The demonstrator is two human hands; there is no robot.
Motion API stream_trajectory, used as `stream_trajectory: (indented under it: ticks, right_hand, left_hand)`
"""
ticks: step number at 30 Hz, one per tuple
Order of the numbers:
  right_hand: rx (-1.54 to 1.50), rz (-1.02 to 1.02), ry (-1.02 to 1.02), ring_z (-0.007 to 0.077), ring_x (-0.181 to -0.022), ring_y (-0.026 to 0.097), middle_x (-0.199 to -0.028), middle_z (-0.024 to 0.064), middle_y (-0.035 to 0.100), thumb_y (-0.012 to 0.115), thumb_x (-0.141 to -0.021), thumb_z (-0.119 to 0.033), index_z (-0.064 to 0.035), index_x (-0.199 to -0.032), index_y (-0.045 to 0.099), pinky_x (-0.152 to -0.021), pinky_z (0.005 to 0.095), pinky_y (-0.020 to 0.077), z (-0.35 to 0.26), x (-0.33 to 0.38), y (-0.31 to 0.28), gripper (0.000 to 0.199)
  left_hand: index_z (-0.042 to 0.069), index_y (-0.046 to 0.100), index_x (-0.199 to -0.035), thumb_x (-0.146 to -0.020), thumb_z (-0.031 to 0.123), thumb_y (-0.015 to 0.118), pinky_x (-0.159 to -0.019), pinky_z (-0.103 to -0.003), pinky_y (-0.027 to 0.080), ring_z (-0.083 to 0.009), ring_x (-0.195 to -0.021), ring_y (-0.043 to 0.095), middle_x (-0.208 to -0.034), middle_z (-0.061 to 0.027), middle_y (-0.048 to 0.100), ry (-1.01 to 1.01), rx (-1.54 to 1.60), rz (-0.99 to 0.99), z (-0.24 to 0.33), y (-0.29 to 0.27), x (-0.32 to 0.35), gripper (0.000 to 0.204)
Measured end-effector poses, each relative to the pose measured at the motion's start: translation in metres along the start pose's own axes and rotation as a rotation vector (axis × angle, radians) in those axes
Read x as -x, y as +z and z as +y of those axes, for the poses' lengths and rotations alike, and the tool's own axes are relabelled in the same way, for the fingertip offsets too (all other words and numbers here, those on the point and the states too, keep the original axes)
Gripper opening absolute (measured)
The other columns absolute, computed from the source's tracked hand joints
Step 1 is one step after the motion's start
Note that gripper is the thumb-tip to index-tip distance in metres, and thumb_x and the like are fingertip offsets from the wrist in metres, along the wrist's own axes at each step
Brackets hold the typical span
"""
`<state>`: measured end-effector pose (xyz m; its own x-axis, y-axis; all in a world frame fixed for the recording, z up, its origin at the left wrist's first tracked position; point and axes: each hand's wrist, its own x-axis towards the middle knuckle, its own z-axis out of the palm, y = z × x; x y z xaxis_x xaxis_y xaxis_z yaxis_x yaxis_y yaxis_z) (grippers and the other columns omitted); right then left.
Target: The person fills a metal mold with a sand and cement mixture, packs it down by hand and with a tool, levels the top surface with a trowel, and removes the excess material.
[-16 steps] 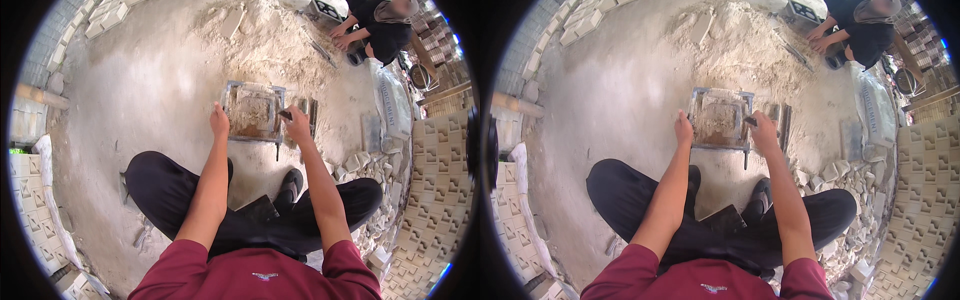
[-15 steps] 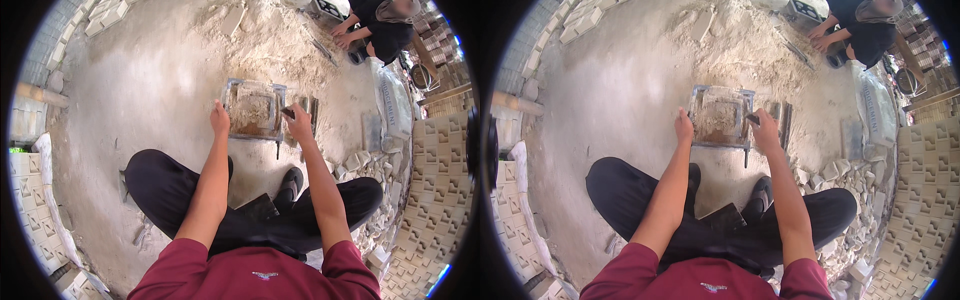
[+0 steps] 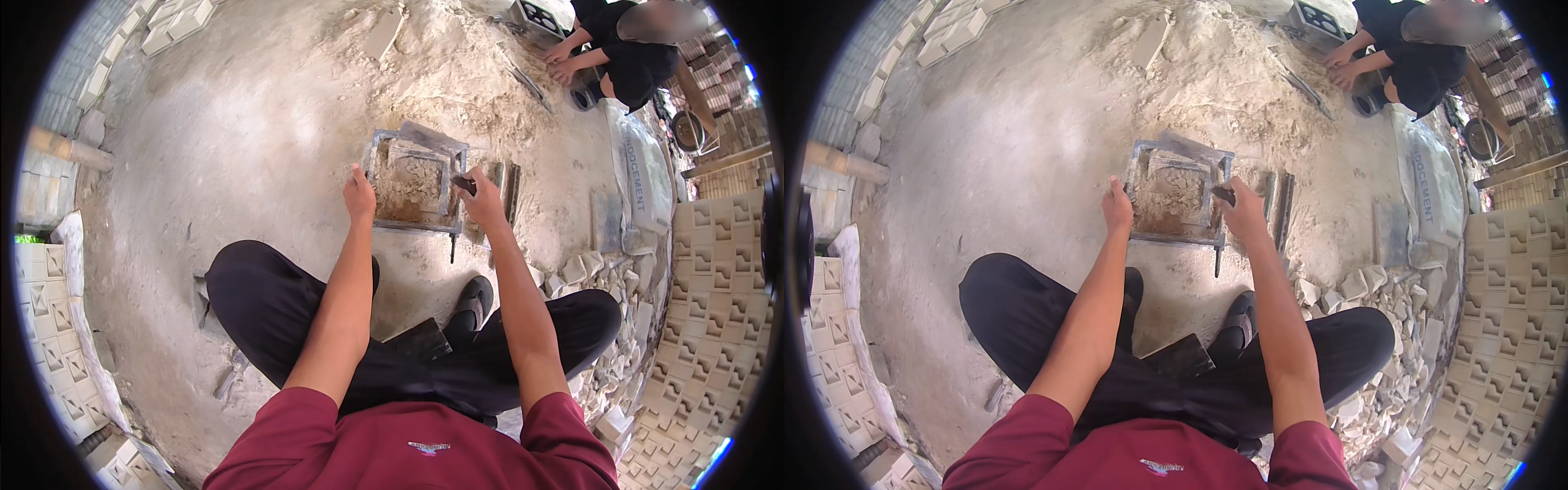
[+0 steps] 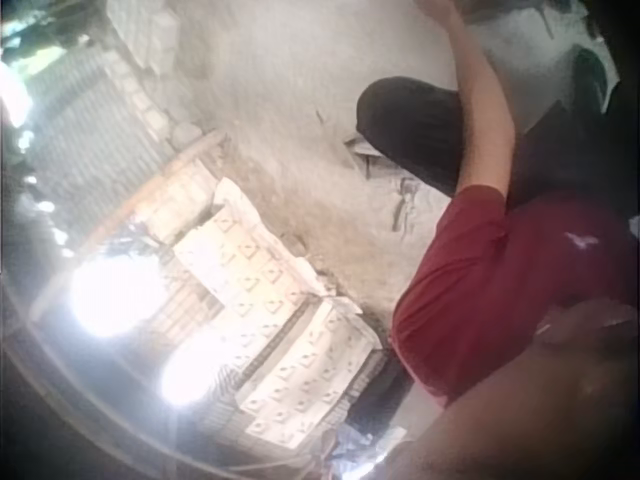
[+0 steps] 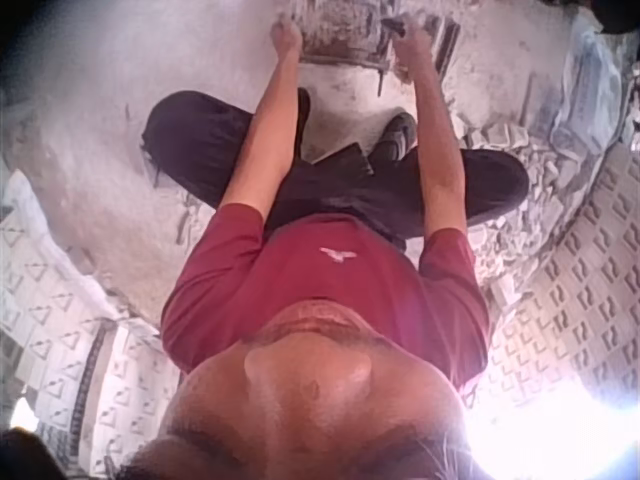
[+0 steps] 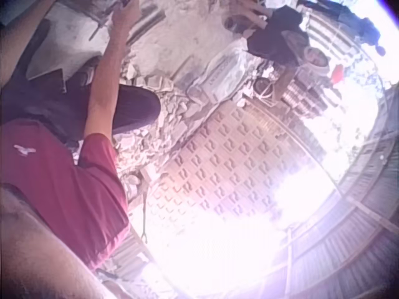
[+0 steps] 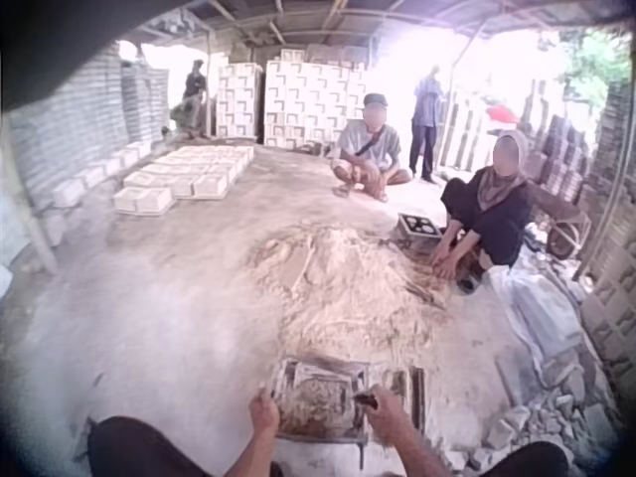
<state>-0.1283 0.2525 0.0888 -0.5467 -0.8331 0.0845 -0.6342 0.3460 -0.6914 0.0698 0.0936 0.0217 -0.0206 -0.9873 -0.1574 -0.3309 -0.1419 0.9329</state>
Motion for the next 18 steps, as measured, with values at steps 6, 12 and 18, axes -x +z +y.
stream_trajectory:
  ticks: [6,12,18]
  right_hand:
    - [-0.018,-0.026,-0.004,0.0358,-0.088,0.064,-0.094,0.0167,0.066,0.071,-0.080,-0.010,-0.0052,-0.099,0.054,-0.074,0.0397,0.0492,-0.007,0.002,0.007,0.026]
    - [0.056,0.014,-0.007,0.0369,-0.089,0.063,-0.095,0.0150,0.065,0.070,-0.082,-0.013,-0.0061,-0.100,0.053,-0.074,0.0438,0.0460,0.000,-0.007,-0.009,0.026]
    - [0.156,0.052,-0.070,0.0354,-0.094,0.061,-0.098,0.0143,0.064,0.070,-0.081,-0.014,-0.0068,-0.100,0.055,-0.078,0.0445,0.0438,0.014,-0.013,0.006,0.025]
  left_hand:
    - [-0.009,0.061,-0.090,-0.098,0.048,0.032,-0.078,-0.049,0.041,-0.0457,-0.085,0.058,-0.085,-0.0275,0.063,-0.031,-0.015,0.009,0.002,0.002,0.000,0.065]
    - [-0.009,0.060,-0.090,-0.098,0.046,0.033,-0.075,-0.049,0.041,-0.0445,-0.081,0.056,-0.082,-0.0266,0.062,0.052,0.039,0.074,-0.003,0.001,-0.006,0.063]
    - [-0.008,0.060,-0.088,-0.098,0.046,0.034,-0.076,-0.050,0.040,-0.0457,-0.082,0.056,-0.082,-0.0278,0.061,0.005,0.030,0.003,-0.007,0.001,-0.009,0.061]
